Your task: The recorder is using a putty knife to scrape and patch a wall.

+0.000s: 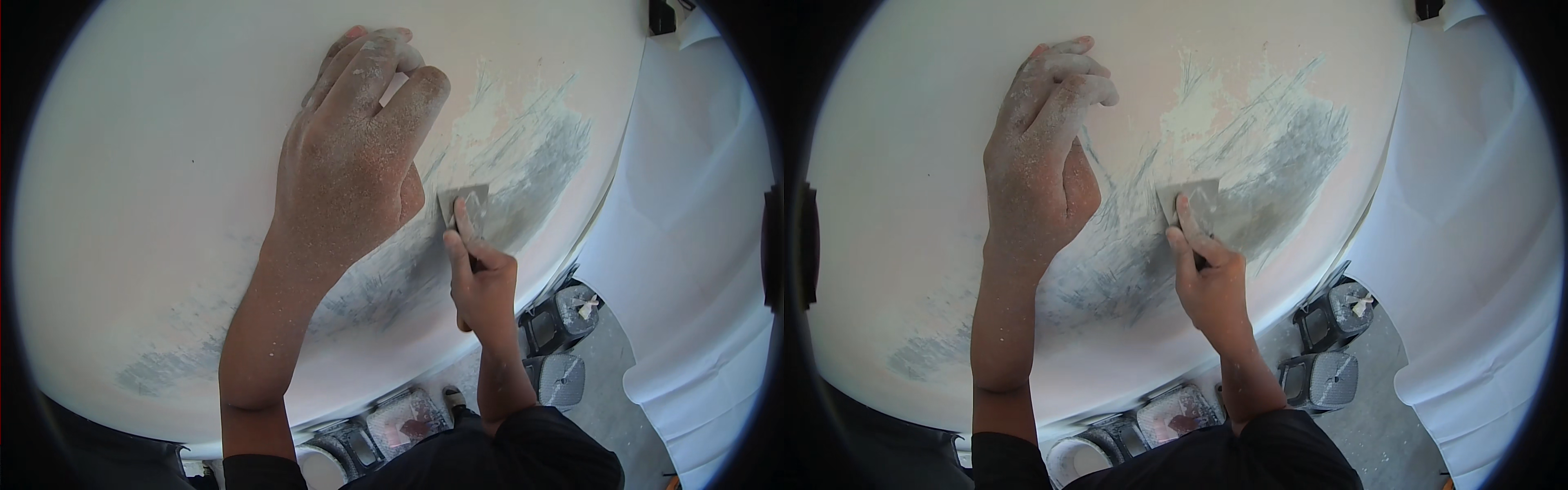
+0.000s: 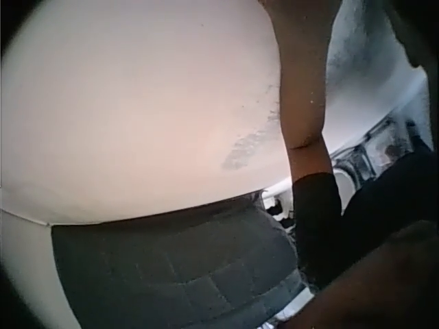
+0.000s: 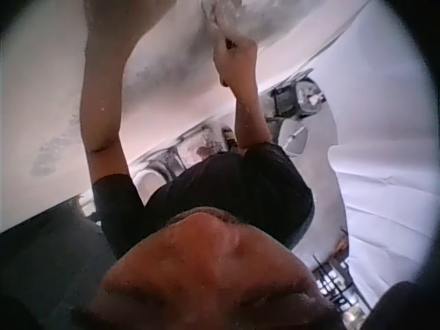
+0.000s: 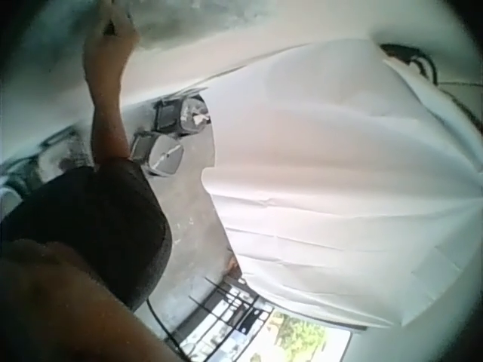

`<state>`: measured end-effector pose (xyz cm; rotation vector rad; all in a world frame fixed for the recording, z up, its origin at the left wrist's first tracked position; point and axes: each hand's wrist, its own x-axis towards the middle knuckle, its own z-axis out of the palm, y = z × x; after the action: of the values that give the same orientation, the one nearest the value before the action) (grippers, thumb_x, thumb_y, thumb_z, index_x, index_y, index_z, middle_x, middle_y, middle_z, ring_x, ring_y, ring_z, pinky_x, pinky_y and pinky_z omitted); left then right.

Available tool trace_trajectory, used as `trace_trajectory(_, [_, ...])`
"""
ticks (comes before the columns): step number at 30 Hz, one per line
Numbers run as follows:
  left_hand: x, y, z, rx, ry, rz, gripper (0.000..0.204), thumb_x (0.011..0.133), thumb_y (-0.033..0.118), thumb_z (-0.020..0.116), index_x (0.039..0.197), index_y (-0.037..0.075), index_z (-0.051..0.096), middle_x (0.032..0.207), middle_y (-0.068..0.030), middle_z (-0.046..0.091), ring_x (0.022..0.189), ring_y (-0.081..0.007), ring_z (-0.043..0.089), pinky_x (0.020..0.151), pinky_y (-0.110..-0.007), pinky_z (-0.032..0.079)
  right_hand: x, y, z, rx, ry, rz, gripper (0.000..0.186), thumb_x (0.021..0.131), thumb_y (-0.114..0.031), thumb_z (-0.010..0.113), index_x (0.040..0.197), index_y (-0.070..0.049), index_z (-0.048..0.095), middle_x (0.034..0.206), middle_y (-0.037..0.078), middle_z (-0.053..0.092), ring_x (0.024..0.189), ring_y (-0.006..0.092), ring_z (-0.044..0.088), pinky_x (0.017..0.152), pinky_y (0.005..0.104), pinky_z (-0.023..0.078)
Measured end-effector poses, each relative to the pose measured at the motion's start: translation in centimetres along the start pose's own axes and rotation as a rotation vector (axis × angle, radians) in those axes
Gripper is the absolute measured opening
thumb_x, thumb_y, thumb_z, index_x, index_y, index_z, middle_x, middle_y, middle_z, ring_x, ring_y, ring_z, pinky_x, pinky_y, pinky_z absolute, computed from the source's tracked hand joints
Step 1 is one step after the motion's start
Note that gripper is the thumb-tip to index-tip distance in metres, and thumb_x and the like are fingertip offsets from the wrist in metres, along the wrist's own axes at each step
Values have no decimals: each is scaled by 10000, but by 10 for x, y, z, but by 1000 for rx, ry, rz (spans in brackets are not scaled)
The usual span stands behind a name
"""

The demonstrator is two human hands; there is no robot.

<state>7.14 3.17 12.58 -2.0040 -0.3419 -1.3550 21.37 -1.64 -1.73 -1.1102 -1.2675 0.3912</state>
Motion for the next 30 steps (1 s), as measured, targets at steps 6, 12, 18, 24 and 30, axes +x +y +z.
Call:
trace_trajectory(6, [1,1,-2,10,-7,-1,344,664,-135,429,918,12,608,975,-107,622,1155,-330,610,1094,-487,412,7,-17,-9,27,-62,107,380,965,-124,637,1335,-54,594,636,95,515,620,46,416,578,219,418])
trace_trajectory(12, [1,1,1,-28,4,-11,341,667,-139,430,916,10,608,981,-111,622,1163,-328,604,1102,-485,407,7,-8,-7,6,-34,-21,380,965,-136,641,1334,-56,593,639,109,535,657,52,445,626,222,444])
trace_trajectory(18, [1,0,3,-5,-5,3,328,673,-141,427,910,0,605,986,-117,621,1153,-333,608,1101,-485,407,2,5,-3,-77,-38,-101,376,961,-124,641,1332,-74,601,687,192,609,677,53,480,637,237,469])
trace_trajectory(24, [1,-1,-7,19,-39,6,355,637,-140,539,951,1,624,993,-128,579,1141,-341,591,1078,-498,448,4,-11,-3,40,-32,43,369,961,-124,639,1324,-68,605,733,245,637,706,58,527,648,255,483])
trace_trajectory(30, [2,2,-1,-17,-22,-17,327,675,-141,433,920,-7,604,991,-120,619,1154,-336,608,1091,-487,414,24,-27,-7,59,-23,-12,377,978,-173,637,1343,-90,592,623,-67,437,589,21,350,544,188,371])
